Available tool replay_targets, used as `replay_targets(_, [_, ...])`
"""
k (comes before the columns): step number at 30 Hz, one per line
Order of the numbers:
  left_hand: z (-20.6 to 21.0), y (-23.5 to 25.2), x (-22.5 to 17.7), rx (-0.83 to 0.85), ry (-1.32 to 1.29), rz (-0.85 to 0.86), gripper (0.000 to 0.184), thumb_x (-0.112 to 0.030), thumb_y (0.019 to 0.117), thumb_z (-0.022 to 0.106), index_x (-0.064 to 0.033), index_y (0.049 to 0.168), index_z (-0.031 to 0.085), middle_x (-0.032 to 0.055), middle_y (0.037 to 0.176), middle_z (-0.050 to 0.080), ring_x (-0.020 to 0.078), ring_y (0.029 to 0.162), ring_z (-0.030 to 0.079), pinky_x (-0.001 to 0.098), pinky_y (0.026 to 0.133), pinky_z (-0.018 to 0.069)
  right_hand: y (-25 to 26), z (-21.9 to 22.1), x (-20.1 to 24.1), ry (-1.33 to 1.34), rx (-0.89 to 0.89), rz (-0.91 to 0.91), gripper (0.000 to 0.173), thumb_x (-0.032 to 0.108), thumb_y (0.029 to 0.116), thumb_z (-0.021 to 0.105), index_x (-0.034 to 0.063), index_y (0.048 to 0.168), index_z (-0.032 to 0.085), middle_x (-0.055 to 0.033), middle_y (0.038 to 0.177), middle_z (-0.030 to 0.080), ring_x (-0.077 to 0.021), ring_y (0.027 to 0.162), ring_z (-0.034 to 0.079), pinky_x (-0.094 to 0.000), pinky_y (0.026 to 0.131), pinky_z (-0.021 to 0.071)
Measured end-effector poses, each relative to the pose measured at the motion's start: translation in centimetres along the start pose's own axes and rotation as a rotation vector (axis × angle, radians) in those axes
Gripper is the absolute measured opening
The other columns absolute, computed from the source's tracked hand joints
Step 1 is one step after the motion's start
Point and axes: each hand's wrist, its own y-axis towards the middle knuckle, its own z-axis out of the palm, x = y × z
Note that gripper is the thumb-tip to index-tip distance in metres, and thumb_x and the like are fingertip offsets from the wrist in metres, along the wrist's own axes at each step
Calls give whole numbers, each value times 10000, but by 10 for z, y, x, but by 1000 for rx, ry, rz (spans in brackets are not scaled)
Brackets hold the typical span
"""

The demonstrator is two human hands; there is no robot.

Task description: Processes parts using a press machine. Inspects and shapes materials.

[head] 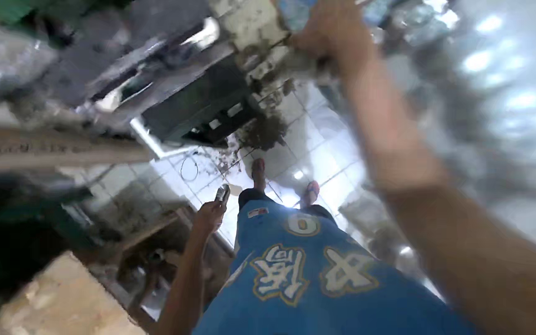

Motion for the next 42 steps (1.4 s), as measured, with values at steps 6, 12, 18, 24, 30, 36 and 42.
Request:
replay_targets(6, [-7, 79, -213, -68, 174, 546, 325, -238, 997, 667, -52, 1263, 688, 166, 1243, 677, 270, 1111, 670, 505, 994, 544, -166, 250, -172, 453, 3, 242, 857, 685, 835, 704, 220, 1519, 480, -261, 1329, 613, -507, 1151, 611, -740, 891, 499])
replay_targets(12, [9, 169, -459, -137, 559, 1030, 336, -308, 1022, 619, -75, 1252, 696, 170, 1331, 642, 299, 1232, 619, 519, 1065, 493, -176, 412, -244, 634, 168, 771, 584, 571, 967, 584, 174, 1393, 631, -194, 1359, 632, -427, 1283, 564, -669, 1026, 437])
replay_targets(18, [60, 247, -613, -150, 897, 1095, 322, -287, 1023, 589, -107, 1264, 702, 186, 1427, 572, 346, 1327, 549, 558, 1126, 422, -164, 466, -275, 749, 133, 939, 590, 631, 962, 561, 161, 1284, 712, -143, 1270, 700, -372, 1232, 622, -632, 1045, 454])
replay_targets(24, [95, 260, -612, -199, 1071, 919, 445, -353, 1034, 593, 1, 1302, 629, 236, 1557, 427, 430, 1343, 525, 609, 1110, 435, -167, 501, -284, 788, 69, 934, 613, 698, 943, 513, 196, 1216, 736, -103, 1221, 719, -347, 1192, 641, -629, 1030, 463])
replay_targets(30, [90, 252, -630, -268, 1000, 882, 238, -232, 957, 672, -56, 1098, 747, 228, 1114, 720, 432, 1101, 670, 677, 980, 478, -181, 417, -265, 778, 80, 753, 527, 562, 996, 492, 130, 1189, 725, -149, 1255, 695, -374, 1218, 628, -618, 1001, 480])
replay_targets(36, [96, 200, -635, -180, 1020, 822, 704, -333, 908, 776, -22, 1478, 505, 315, 1616, 279, 536, 1470, 294, 727, 1155, 275, -274, 391, -292, 1119, -69, 454, 471, 328, 1002, 611, 100, 1414, 609, -149, 1397, 629, -296, 1308, 588, -509, 1143, 434])
replay_targets(42, [145, 19, -608, 82, 831, 1216, 705, -516, 815, 794, -136, 1387, 634, 155, 1628, 363, 329, 1538, 265, 540, 1241, 263, -360, 259, -341, 795, -754, 382, 210, 197, 956, 700, 17, 1052, 752, -149, 955, 743, -267, 872, 722, -459, 792, 607])
